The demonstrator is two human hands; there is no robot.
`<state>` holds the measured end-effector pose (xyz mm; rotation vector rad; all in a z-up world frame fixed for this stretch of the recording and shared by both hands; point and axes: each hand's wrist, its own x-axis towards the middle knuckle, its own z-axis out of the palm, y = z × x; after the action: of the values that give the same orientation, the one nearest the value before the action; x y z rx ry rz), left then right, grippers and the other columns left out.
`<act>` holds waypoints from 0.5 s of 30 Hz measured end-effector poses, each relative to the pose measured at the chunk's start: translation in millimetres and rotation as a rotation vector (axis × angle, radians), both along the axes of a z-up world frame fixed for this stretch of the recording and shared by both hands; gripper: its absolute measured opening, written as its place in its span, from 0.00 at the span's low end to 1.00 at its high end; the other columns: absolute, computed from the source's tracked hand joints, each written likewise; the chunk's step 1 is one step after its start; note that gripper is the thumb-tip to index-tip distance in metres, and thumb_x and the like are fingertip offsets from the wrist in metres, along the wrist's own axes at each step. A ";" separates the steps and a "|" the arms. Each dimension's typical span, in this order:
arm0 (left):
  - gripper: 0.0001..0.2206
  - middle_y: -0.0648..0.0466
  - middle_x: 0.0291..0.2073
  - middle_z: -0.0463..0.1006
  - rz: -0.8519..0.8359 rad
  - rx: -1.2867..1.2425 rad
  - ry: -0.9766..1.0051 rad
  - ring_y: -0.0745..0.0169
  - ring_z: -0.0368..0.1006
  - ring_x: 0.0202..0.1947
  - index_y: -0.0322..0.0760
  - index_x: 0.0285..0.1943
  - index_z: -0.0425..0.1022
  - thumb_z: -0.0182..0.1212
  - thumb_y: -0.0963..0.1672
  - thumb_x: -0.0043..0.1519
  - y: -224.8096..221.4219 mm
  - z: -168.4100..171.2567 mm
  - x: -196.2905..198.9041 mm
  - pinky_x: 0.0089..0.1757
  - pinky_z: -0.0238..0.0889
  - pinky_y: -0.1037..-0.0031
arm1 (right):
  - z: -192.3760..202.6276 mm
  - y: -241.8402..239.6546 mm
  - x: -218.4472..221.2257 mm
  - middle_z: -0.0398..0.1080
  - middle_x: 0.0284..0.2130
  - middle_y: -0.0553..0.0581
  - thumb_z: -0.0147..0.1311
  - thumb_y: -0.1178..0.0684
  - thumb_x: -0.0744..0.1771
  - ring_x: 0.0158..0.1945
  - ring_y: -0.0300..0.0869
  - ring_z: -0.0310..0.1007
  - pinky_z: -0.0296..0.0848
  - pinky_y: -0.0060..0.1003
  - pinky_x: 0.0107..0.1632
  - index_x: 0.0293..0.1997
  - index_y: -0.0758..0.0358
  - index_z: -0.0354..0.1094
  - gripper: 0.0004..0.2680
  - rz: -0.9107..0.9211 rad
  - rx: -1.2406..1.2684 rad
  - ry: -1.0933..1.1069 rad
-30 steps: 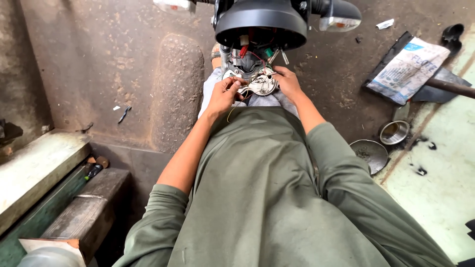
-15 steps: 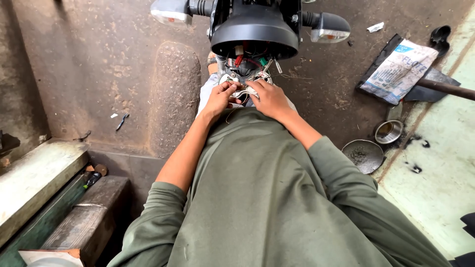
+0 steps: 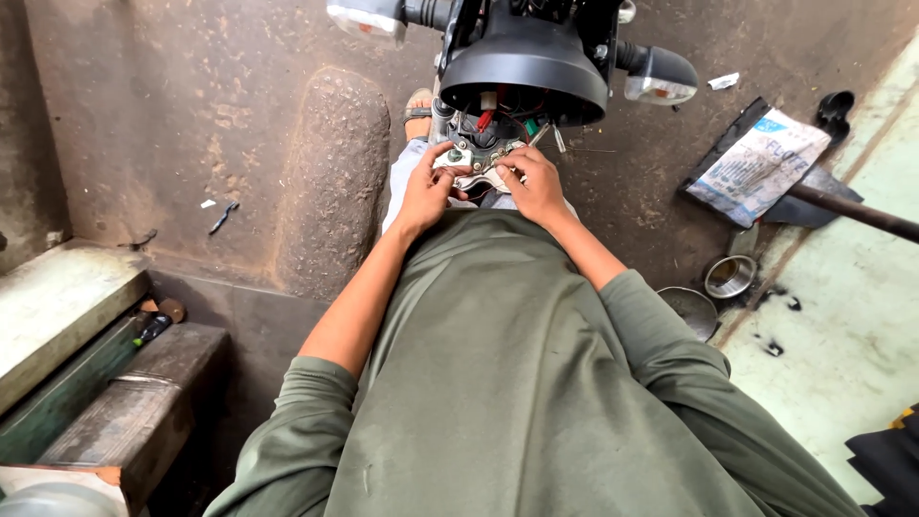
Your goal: The person picks up a speedometer from a table, carries it to a motorcycle, and connects wires to its back by hand. After testing the connections with a multimeter, they sit on the floor and finish wiring the speedometer into the motorcycle's front assembly.
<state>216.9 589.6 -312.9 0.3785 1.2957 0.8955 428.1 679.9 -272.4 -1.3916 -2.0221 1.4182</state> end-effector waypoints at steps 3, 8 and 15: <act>0.21 0.46 0.49 0.84 -0.021 0.108 0.091 0.67 0.79 0.31 0.31 0.73 0.59 0.49 0.37 0.69 3.9 16.7 1.0 0.35 0.69 0.79 | -18.6 -4.0 6.8 0.76 0.43 0.58 0.59 0.56 0.69 0.43 0.46 0.78 0.76 0.37 0.46 0.44 0.66 0.75 0.04 -0.016 -0.009 0.046; 0.17 0.47 0.47 0.84 -0.045 0.122 0.117 0.67 0.80 0.33 0.27 0.67 0.63 0.52 0.38 0.69 14.8 31.7 1.1 0.38 0.73 0.77 | 11.3 5.7 -13.8 0.75 0.48 0.59 0.58 0.58 0.66 0.40 0.43 0.78 0.75 0.35 0.46 0.52 0.65 0.72 0.10 0.020 -0.129 0.089; 0.10 0.46 0.45 0.84 -0.024 0.130 0.008 0.66 0.81 0.35 0.25 0.57 0.69 0.55 0.40 0.70 7.0 7.1 3.9 0.37 0.74 0.75 | 16.8 9.7 -29.2 0.79 0.40 0.56 0.59 0.56 0.66 0.31 0.39 0.77 0.74 0.33 0.37 0.54 0.65 0.72 0.11 0.163 -0.233 0.010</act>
<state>220.8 596.6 -305.8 0.4990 1.2411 0.9620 398.9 689.7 -255.6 -1.3283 -2.0575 1.7763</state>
